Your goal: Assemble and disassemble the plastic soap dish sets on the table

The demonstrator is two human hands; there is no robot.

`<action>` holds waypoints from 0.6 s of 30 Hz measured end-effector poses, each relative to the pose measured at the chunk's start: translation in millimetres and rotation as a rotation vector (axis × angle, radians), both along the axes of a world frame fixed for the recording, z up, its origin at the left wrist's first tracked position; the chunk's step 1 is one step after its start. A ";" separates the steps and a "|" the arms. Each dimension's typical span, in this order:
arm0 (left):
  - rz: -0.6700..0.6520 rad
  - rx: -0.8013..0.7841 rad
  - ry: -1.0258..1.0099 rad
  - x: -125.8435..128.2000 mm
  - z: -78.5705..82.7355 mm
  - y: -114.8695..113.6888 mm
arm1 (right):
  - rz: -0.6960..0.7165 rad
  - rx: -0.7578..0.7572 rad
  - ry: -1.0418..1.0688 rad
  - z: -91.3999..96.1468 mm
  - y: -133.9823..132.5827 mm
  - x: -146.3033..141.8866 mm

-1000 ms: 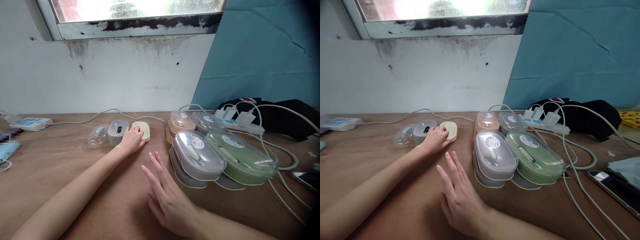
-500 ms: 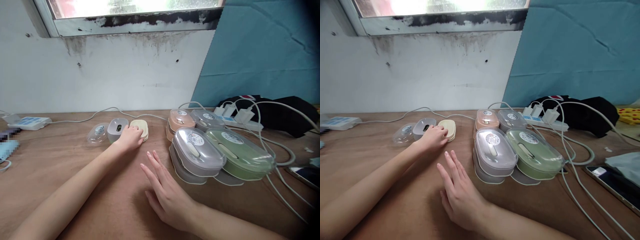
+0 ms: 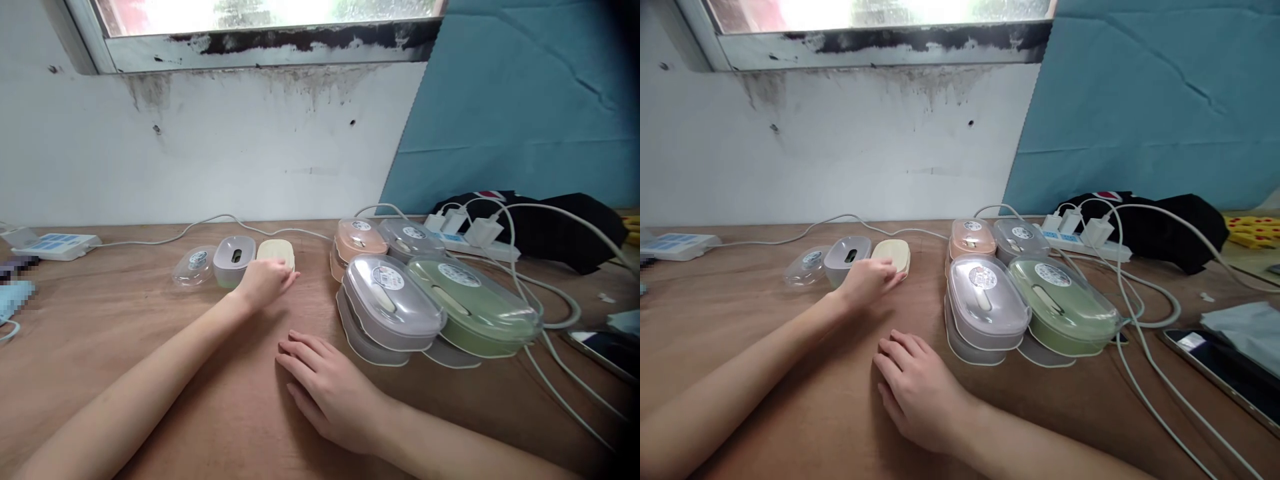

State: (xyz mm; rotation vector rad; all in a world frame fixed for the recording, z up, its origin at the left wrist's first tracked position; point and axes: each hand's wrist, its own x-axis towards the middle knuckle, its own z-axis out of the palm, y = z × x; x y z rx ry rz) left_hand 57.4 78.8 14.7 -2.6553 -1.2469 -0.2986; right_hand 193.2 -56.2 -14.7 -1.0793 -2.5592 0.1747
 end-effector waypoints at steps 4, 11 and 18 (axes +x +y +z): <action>-0.123 -0.100 -0.025 -8.7 -25.5 -29.5 | 0.046 0.061 0.025 0.8 0.3 -0.2; -0.322 -0.222 -0.109 -48.5 -26.6 -66.3 | 0.033 0.013 0.002 3.5 1.2 0.2; -0.380 -0.365 -0.090 -54.6 -29.5 -66.8 | 0.022 -0.008 0.000 3.1 1.7 -1.2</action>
